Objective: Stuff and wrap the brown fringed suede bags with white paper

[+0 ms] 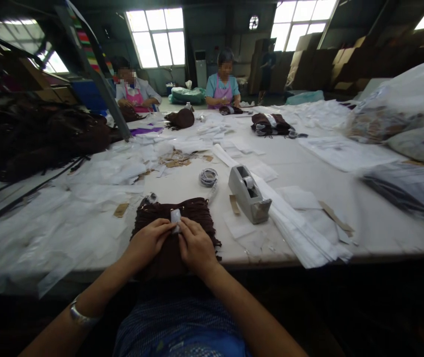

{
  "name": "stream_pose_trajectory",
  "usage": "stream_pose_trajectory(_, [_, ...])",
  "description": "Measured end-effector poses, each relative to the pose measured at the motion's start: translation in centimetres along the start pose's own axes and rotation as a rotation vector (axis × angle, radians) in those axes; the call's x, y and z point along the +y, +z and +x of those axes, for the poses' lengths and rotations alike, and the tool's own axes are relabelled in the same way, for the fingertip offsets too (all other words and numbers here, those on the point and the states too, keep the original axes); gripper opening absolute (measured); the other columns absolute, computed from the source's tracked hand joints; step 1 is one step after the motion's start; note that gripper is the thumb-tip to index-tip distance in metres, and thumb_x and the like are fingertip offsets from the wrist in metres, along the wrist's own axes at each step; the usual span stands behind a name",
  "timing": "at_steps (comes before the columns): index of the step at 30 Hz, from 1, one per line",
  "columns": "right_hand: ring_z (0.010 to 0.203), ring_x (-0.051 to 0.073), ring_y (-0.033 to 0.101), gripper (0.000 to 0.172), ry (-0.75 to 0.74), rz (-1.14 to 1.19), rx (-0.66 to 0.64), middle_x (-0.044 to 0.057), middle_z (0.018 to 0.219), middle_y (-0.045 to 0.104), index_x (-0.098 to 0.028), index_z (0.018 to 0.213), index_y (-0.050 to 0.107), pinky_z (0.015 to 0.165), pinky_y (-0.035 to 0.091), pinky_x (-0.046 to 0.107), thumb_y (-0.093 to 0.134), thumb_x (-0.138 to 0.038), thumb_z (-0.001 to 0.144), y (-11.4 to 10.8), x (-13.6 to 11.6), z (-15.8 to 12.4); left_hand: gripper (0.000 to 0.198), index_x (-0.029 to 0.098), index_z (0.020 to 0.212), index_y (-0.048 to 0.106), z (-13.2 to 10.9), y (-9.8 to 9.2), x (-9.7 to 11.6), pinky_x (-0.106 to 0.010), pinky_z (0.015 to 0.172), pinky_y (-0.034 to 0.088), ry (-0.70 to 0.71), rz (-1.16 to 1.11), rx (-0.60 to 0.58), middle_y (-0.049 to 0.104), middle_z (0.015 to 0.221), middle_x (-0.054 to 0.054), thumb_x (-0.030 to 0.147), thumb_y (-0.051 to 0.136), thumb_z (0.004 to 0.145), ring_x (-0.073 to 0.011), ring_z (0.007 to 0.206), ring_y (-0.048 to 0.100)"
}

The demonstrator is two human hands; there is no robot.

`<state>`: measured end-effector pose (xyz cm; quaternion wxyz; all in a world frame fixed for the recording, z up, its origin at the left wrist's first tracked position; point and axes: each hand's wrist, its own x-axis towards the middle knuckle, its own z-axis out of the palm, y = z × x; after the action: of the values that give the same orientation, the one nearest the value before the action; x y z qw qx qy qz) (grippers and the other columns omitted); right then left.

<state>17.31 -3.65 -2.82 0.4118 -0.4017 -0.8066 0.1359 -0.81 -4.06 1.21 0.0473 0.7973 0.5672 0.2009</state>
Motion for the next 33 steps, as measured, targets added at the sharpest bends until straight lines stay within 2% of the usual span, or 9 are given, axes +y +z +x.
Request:
stream_pose_trajectory(4, [0.117, 0.021, 0.060, 0.036, -0.015, -0.080, -0.121, 0.007, 0.127, 0.067, -0.020, 0.126, 0.065, 0.107, 0.046, 0.038, 0.051, -0.018, 0.093, 0.1, -0.1, 0.7, 0.031, 0.020, 0.111, 0.069, 1.3, 0.3, 0.6, -0.034, 0.094, 0.054, -0.004, -0.026, 0.125, 0.068, 0.118, -0.008, 0.015, 0.044, 0.093, -0.0207, 0.106, 0.066])
stream_pose_trajectory(9, [0.114, 0.019, 0.063, 0.034, -0.013, 0.001, -0.185, 0.004, 0.123, 0.070, -0.021, 0.122, 0.067, 0.104, 0.047, 0.032, 0.056, -0.016, 0.090, -1.0, -0.1, 1.4, 0.031, 0.018, 0.111, 0.068, 1.1, 4.0, 0.1, -0.037, 0.093, 0.056, -0.006, 0.027, 0.220, 0.071, 0.116, -0.010, 0.016, 0.042, 0.094, -0.0238, 0.110, 0.066])
stream_pose_trajectory(12, [0.110, 0.016, 0.066, 0.027, -0.048, 0.070, -0.244, 0.002, 0.117, 0.072, -0.022, 0.114, 0.071, 0.099, 0.050, 0.025, 0.056, -0.019, 0.092, -3.1, -0.2, 2.5, 0.031, 0.018, 0.117, 0.066, 0.2, 5.3, -0.3, -0.037, 0.096, 0.055, 0.018, 0.026, 0.258, 0.069, 0.122, -0.010, 0.021, 0.043, 0.096, -0.0241, 0.114, 0.064])
stream_pose_trajectory(15, [0.106, 0.016, 0.067, 0.025, -0.049, 0.036, -0.148, 0.003, 0.114, 0.073, -0.023, 0.115, 0.070, 0.095, 0.051, 0.024, 0.058, -0.024, 0.093, -7.1, 0.9, 4.9, 0.031, 0.020, 0.120, 0.064, -0.3, 5.4, -0.4, -0.038, 0.098, 0.054, 0.035, 0.009, 0.268, 0.067, 0.124, -0.009, 0.025, 0.045, 0.096, -0.0245, 0.115, 0.063])
stream_pose_trajectory(20, [0.095, 0.018, 0.068, 0.022, 0.224, -0.348, 0.200, 0.005, 0.107, 0.074, -0.022, 0.106, 0.073, 0.087, 0.051, 0.026, 0.056, -0.030, 0.095, -17.2, 9.2, 8.5, 0.033, 0.020, 0.123, 0.061, -0.3, 5.5, -0.9, -0.041, 0.101, 0.051, 0.048, -0.021, 0.274, 0.065, 0.126, -0.010, 0.029, 0.044, 0.096, -0.0260, 0.115, 0.061])
stream_pose_trajectory(21, [0.095, 0.018, 0.068, 0.022, 0.350, -0.438, 0.218, 0.006, 0.107, 0.074, -0.020, 0.104, 0.073, 0.086, 0.051, 0.027, 0.055, -0.030, 0.095, -19.0, 11.4, 8.4, 0.034, 0.019, 0.123, 0.061, -0.3, 5.6, -1.0, -0.041, 0.101, 0.051, 0.054, -0.018, 0.274, 0.064, 0.126, -0.010, 0.030, 0.043, 0.096, -0.0262, 0.115, 0.061])
stream_pose_trajectory(23, [0.097, 0.018, 0.067, 0.025, 0.655, -0.592, 0.063, 0.006, 0.108, 0.073, -0.019, 0.107, 0.072, 0.085, 0.049, 0.026, 0.057, -0.033, 0.093, -21.6, 15.6, 7.7, 0.035, 0.017, 0.122, 0.062, -0.3, 5.9, -1.3, -0.042, 0.101, 0.050, 0.068, -0.005, 0.272, 0.064, 0.127, -0.011, 0.031, 0.043, 0.097, -0.0264, 0.115, 0.060])
stream_pose_trajectory(27, [0.080, 0.018, 0.068, 0.030, 0.818, -0.599, -0.138, 0.005, 0.089, 0.076, -0.017, 0.096, 0.075, 0.068, 0.046, 0.024, 0.077, -0.039, 0.075, -22.4, 21.0, 5.4, 0.036, 0.016, 0.122, 0.062, -0.3, 6.0, -1.3, -0.042, 0.100, 0.050, 0.077, 0.015, 0.277, 0.063, 0.128, -0.011, 0.032, 0.042, 0.097, -0.0268, 0.115, 0.059])
stream_pose_trajectory(33, [0.082, 0.019, 0.067, 0.021, 0.877, -0.558, -0.188, 0.005, 0.087, 0.076, -0.019, 0.087, 0.078, 0.065, 0.042, 0.023, 0.068, -0.037, 0.082, -21.7, 22.8, 4.9, 0.036, 0.015, 0.122, 0.063, -0.2, 5.5, -0.9, -0.041, 0.100, 0.049, 0.070, 0.011, 0.256, 0.063, 0.127, -0.011, 0.030, 0.042, 0.097, -0.0269, 0.114, 0.059])
